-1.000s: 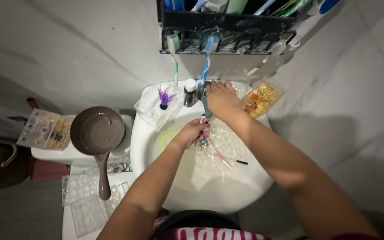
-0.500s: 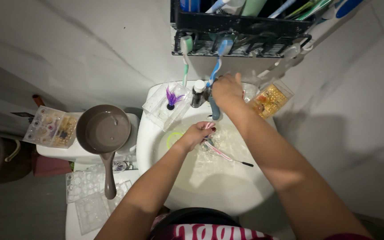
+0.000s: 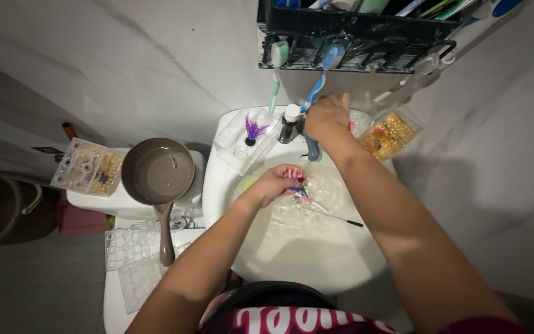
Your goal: The person washes small decorative beads and plastic containers in a bathroom sink. They rinse the items under running water, use a small net to collect beads, and place cleaned items into trays on the sink counter.
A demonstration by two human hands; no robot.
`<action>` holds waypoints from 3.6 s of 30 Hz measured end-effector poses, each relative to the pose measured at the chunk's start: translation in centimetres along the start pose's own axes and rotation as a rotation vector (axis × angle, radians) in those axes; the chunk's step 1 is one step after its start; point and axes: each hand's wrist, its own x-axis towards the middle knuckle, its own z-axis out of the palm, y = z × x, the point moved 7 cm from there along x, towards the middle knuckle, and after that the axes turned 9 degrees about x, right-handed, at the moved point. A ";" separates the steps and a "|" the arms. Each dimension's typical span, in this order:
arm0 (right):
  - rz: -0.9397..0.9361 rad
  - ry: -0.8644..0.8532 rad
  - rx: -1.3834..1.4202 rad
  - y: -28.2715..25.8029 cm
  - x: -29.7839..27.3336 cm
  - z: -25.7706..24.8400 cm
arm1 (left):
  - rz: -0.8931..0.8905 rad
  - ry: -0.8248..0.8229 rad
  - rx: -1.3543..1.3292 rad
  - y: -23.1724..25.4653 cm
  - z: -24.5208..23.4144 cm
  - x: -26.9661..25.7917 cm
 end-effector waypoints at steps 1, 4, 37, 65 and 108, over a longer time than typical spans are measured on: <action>0.015 0.003 0.002 0.0 0.1 0.0 | 0.003 0.007 0.072 0.4 0.1 -0.5; 0.046 0.035 0.005 0.0 0.3 -0.2 | 0.165 -0.075 0.233 3.0 1.2 -2.9; -0.281 0.594 0.488 2.8 -18.9 -1.2 | -0.033 0.315 1.956 18.0 -7.2 -2.0; -0.060 0.141 0.849 3.6 -20.3 3.5 | -0.242 0.327 1.880 20.8 -7.1 -5.2; -0.426 0.485 0.649 -8.3 -13.7 -13.6 | 0.795 0.540 1.184 24.6 -4.6 -15.9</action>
